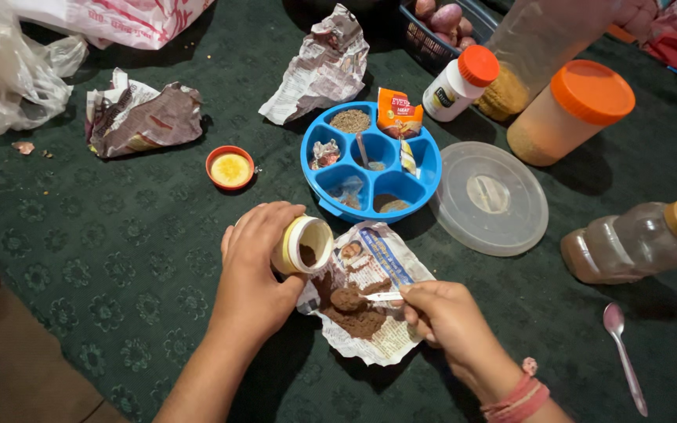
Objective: The person scoops powdered spices from small jars and newspaper packets onto a sheet of newspaper using a spoon, then transfers the spices into compartments of a blue divided tray. The person also places a small orange packet into one compartment.
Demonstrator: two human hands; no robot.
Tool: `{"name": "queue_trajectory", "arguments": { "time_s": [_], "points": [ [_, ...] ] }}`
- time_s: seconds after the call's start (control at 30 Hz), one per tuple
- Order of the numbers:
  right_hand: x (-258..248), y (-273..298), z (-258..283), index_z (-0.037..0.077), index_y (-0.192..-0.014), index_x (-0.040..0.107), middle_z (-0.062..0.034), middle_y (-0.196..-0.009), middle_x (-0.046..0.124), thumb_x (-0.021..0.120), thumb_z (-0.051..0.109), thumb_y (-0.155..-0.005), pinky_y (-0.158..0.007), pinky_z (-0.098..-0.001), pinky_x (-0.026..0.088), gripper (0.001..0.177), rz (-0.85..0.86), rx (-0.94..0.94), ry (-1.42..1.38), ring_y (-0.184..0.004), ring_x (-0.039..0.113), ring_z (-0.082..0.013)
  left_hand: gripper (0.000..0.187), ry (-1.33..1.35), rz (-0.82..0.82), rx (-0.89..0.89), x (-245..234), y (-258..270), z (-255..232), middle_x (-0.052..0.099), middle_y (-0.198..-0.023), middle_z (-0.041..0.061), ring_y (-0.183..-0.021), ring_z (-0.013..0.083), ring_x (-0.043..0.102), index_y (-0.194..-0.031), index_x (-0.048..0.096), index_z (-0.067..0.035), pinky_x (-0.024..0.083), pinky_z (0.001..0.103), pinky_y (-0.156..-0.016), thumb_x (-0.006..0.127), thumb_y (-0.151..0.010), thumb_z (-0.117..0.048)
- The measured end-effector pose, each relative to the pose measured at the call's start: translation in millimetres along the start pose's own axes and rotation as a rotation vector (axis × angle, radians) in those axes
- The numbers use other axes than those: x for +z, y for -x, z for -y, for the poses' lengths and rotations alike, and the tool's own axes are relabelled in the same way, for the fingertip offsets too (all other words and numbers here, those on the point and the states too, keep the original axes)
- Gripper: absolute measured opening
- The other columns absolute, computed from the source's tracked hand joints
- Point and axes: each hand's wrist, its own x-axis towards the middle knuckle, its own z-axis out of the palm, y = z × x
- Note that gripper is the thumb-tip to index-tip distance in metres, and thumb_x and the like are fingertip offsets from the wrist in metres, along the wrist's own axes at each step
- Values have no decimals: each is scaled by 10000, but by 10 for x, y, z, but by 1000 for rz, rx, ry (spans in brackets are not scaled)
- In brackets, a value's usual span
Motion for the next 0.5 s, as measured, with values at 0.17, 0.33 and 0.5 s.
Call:
{"name": "queue_trajectory", "arguments": {
  "time_s": [0.17, 0.33, 0.5],
  "points": [
    [-58, 119, 170, -74, -869, 707, -58, -593, 608, 606, 100, -932, -391, -247, 266, 211, -48, 24, -13, -390, 374, -80, 707, 8, 17, -43, 12, 7, 5, 623, -1322, 65, -1370, 305, 479, -1248, 635, -144, 248, 553, -1165, 805, -576, -1],
    [-13, 173, 364, -87, -832, 681, -45, -588, 579, 615, 134, -944, -382, -247, 240, 256, 15, -36, -66, -394, 367, -76, 707, 28, -3, -27, 24, 5, 25, 620, -1327, 75, -1364, 319, 478, -1244, 641, -146, 239, 559, -1170, 767, -568, 19],
    [286, 49, 575, -80, -842, 693, -45, -614, 609, 626, 123, -933, -401, -253, 269, 233, 13, -140, -94, -420, 392, -82, 697, 41, 5, -9, 11, 7, 40, 638, -1312, 72, -1368, 314, 495, -1229, 651, -133, 234, 545, -1181, 713, -560, 49]
  ]
}}
